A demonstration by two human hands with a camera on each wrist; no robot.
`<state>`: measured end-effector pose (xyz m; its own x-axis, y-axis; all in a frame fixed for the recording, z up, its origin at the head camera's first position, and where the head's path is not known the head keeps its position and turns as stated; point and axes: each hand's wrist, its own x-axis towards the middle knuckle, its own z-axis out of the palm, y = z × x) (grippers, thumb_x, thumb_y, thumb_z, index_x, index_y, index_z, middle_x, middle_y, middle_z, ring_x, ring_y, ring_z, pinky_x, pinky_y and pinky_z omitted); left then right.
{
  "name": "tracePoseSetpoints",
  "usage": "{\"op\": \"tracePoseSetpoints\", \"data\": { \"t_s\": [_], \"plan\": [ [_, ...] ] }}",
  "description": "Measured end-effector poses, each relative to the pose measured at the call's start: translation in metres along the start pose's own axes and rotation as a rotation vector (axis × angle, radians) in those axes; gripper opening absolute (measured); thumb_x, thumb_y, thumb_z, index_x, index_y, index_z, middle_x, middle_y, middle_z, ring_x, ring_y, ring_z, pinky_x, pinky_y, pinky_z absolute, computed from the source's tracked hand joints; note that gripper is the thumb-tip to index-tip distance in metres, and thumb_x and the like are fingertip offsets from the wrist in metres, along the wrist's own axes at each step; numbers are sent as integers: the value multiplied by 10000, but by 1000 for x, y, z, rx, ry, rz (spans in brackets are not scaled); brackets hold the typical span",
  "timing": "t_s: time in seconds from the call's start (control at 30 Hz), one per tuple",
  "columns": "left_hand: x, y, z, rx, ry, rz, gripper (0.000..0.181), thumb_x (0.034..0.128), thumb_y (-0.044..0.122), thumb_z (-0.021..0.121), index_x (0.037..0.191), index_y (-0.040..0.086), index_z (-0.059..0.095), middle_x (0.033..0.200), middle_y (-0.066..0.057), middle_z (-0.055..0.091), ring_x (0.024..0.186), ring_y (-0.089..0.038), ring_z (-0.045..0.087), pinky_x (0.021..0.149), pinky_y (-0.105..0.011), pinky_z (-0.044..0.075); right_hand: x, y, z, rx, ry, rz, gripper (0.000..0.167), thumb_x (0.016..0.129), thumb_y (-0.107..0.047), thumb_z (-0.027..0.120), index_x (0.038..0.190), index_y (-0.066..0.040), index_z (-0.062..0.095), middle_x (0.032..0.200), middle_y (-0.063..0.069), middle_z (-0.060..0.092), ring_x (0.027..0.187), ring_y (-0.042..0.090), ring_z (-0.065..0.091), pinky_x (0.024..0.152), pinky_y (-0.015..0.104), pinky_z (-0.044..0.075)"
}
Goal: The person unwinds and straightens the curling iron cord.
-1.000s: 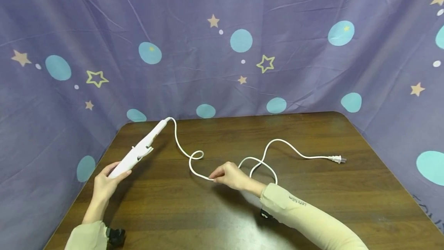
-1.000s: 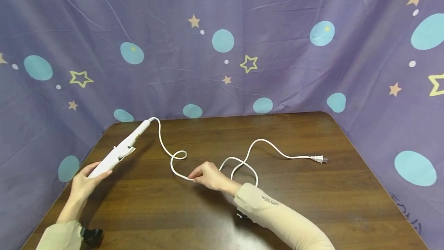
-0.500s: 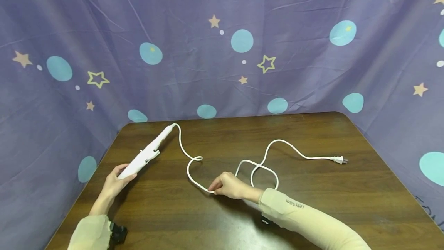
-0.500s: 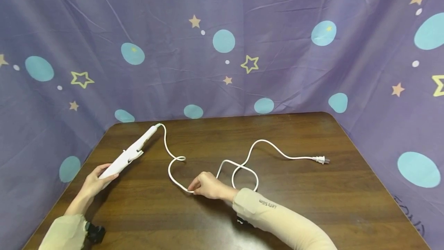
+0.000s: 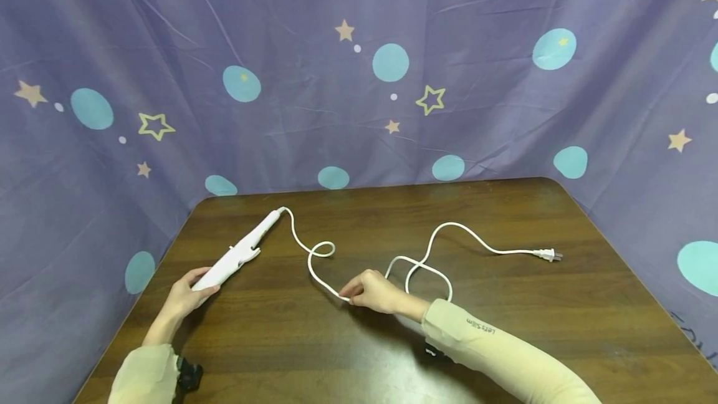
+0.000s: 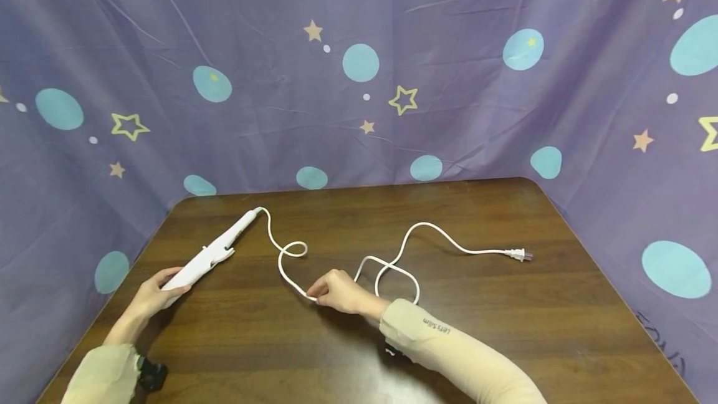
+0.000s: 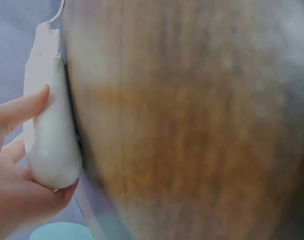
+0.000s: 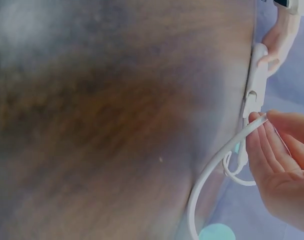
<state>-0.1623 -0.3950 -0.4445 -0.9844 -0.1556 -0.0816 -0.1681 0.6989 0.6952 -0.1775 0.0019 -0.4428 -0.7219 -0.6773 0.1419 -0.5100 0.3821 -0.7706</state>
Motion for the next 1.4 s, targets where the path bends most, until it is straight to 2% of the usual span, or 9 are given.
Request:
{"op": "tracePoseSetpoints", "data": {
  "t_s": [0.13, 0.27, 0.4, 0.53, 0.63, 0.83, 1.07, 1.3, 1.4],
  "plan": [
    [-1, 2, -2, 38, -9, 7, 638, 815, 192, 621, 1292, -105, 321, 1258, -358, 353, 1079, -421, 392, 806, -413, 368, 1, 2, -7, 23, 28, -5, 179, 752, 30, 607, 917, 17, 676, 881, 96, 675, 806, 164, 630, 682, 161, 445],
    [-2, 6, -2, 67, 22, 37, 647, 827, 230, 603, 1300, -103, 313, 1250, -365, 355, 1102, -458, 379, 859, -496, 328, 2, 2, -16, 49, 54, -5, 190, 768, 20, 591, 943, 31, 663, 897, 111, 670, 839, 189, 627, 711, 166, 443],
    [-6, 13, 1, 126, 114, 83, 573, 820, 199, 605, 1260, -91, 381, 1192, -362, 418, 1069, -475, 406, 845, -525, 321, 1, 2, -26, 46, 80, -14, 208, 777, 16, 579, 970, 58, 645, 905, 145, 663, 821, 155, 621, 704, 158, 441],
    [-8, 29, 8, 184, 222, 160, 487, 798, 156, 615, 1201, -67, 454, 1159, -366, 434, 1044, -494, 401, 817, -558, 295, -1, 5, -39, 37, 124, -16, 217, 777, 18, 569, 977, 61, 641, 875, 169, 660, 769, 109, 604, 660, 169, 448],
    [-8, 44, 16, 163, 249, 231, 448, 791, 133, 623, 1171, -63, 486, 1148, -361, 436, 1052, -491, 390, 832, -568, 276, -4, 7, -50, 26, 152, 2, 214, 779, 11, 569, 975, 41, 648, 857, 143, 666, 768, 119, 605, 653, 185, 454],
    [-5, 78, 43, 100, 197, 400, 377, 790, 87, 635, 1132, -42, 543, 1144, -286, 491, 1091, -442, 412, 895, -529, 297, -12, 14, -71, 17, 157, 27, 218, 800, -14, 573, 1000, 47, 636, 928, 152, 656, 854, 209, 612, 716, 268, 474],
    [-6, 127, 79, 101, 174, 627, 360, 748, 77, 679, 1093, 18, 593, 1074, -170, 568, 1025, -335, 494, 853, -485, 349, -25, 30, -100, -46, 216, 35, 212, 797, -7, 579, 992, 56, 637, 952, 157, 651, 872, 239, 610, 743, 316, 473],
    [-4, 177, 117, 169, 104, 894, 392, 713, 76, 707, 1083, 20, 590, 1106, -138, 568, 1060, -308, 493, 896, -473, 341, -40, 62, -122, -309, 258, -25, 245, 713, 95, 543, 928, 55, 654, 888, 153, 657, 772, 234, 600, 694, 361, 466],
    [-3, 191, 132, 230, 40, 959, 406, 746, 108, 686, 1126, 28, 569, 1172, -134, 545, 1141, -305, 446, 941, -478, 301, -47, 74, -124, -377, 234, -78, 264, 680, 141, 541, 897, 49, 660, 882, 149, 656, 800, 262, 605, 707, 378, 466]
  ]
}}
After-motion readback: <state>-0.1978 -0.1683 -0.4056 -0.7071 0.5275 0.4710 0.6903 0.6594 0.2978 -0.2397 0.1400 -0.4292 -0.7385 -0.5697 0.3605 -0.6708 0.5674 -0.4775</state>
